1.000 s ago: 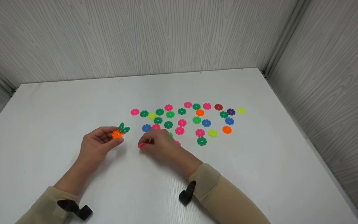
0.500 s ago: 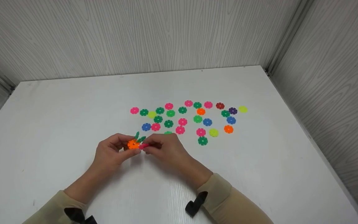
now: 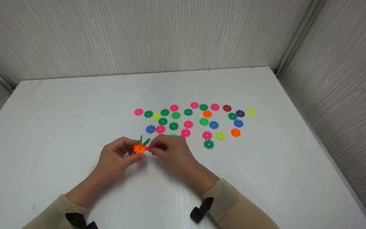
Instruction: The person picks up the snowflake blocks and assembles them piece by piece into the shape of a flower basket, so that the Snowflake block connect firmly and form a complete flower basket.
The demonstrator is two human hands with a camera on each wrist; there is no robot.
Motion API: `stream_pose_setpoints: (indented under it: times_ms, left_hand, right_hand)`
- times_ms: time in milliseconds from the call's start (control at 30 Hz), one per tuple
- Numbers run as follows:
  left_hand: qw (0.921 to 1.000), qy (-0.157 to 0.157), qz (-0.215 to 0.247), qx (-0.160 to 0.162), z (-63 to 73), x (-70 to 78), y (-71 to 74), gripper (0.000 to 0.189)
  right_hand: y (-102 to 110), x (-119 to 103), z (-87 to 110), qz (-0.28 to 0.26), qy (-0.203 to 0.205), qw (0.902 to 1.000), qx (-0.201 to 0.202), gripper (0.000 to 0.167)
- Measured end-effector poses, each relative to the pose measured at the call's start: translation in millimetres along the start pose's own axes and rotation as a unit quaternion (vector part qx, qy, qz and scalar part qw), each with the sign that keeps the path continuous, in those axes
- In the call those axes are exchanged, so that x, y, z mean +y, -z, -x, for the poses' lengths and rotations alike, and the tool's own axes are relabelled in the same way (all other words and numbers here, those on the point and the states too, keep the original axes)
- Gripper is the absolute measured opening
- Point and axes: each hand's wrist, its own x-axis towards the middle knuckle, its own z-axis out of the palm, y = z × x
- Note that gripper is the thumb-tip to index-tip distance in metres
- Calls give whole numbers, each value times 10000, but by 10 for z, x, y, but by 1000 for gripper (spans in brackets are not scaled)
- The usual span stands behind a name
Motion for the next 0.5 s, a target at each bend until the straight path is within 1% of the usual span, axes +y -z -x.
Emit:
stream_pose_setpoints:
  times_ms: [100,167,333,433,500]
  left_hand:
    - [9999,-35,85,-105,-9,-12,6,32]
    - [9998,-21,151,-123,-15,-18,11,31]
    - [9989,179,419,-134,-10,-21,17,30]
    - [9971,305,670,-182,-2,-20,14,29]
    - [9963,332,771,-199,-6,-27,7,29]
  right_hand:
    - [14,27,1,-22,-72,10000,5,17]
    - [20,42,-3,-49,3,10000,-12,16]
    - [15,40,-5,-164,250,9995,-140,17]
    - [6,34,1,-305,207,9991,-223,18]
    - [5,35,3,-348,146,9990,-245,18]
